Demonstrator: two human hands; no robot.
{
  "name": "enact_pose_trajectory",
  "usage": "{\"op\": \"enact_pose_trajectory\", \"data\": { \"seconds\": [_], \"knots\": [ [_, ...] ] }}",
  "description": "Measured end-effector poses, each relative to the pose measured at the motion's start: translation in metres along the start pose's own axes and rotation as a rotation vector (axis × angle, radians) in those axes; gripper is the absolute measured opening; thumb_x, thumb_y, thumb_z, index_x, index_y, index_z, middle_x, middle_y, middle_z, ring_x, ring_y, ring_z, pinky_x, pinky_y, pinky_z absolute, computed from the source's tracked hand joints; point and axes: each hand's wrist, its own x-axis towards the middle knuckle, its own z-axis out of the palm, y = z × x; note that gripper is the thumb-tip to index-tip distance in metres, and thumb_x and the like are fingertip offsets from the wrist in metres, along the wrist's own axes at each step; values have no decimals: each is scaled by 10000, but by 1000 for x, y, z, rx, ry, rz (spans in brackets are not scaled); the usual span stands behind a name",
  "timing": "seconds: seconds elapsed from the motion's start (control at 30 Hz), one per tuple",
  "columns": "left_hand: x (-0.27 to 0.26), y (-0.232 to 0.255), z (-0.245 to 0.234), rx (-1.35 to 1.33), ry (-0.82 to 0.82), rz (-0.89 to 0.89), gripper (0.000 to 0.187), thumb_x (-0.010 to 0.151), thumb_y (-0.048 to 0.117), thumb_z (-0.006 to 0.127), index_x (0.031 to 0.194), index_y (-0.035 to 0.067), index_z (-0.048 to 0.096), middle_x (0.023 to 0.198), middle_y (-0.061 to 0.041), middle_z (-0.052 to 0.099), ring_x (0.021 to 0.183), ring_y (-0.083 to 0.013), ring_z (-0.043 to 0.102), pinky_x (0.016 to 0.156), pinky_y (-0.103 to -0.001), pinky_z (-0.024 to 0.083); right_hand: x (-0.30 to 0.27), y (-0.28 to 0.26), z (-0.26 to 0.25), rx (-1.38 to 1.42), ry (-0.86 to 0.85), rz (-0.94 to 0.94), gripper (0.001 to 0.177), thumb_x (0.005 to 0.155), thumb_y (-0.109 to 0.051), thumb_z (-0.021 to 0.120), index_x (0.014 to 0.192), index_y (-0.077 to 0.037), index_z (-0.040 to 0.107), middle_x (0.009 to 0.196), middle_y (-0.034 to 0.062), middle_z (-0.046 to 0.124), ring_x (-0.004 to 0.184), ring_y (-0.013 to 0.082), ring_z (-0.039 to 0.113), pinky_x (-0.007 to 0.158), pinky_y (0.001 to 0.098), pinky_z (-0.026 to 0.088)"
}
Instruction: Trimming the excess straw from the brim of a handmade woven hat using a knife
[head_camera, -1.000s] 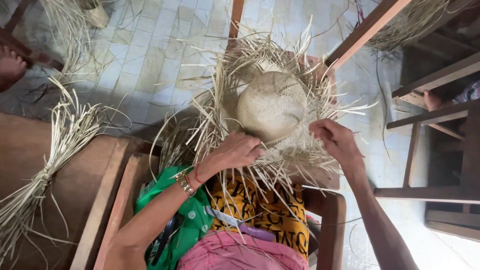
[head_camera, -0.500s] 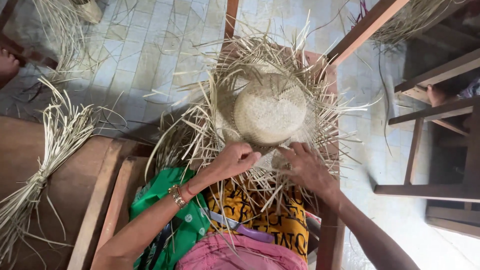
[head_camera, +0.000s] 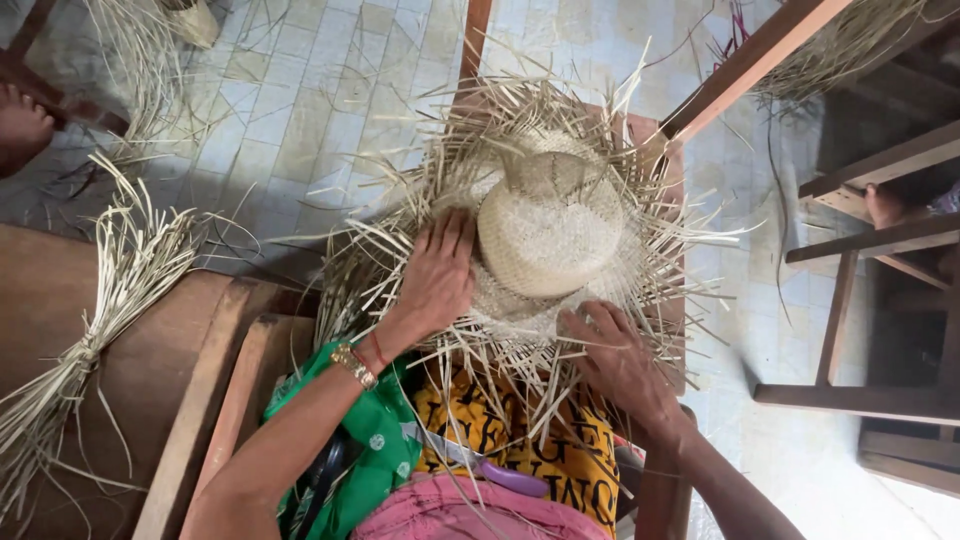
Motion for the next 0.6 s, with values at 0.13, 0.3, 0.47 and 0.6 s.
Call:
{"op": "enact_pose_trajectory", "data": {
  "seconds": [0.13,0.3,0.47,0.6],
  "knots": [
    [26,-22,22,101,224,80,484,721,200,482,1155,-13,481,1129,-201,506,1106,-296,460,970,-400,251,-1,-1,-1,71,47,2,458,727,-251,620,1167,-177,517,1036,112,502,1016,365,491,759,460,472],
    [28,-22,21,84,371,96,448,774,245,478,1122,-37,505,1141,-210,515,1086,-300,483,990,-400,255,7,7,-20,309,100,-47,408,644,-160,693,1043,-168,609,1012,109,560,979,356,532,723,428,493],
    [14,22,-3,65,196,-79,495,794,256,404,1185,-46,425,1180,-223,484,1118,-320,448,993,-439,259,25,-40,-133,354,308,187,270,759,-39,590,1028,-22,600,969,144,617,923,306,583,765,377,482],
    [-6,52,6,-16,161,-142,590,772,252,434,1235,-100,335,1227,-247,428,1173,-347,376,1055,-451,192,40,-102,-139,790,508,86,201,863,15,395,1007,-28,529,1054,141,578,1020,256,582,905,317,498]
  ]
}}
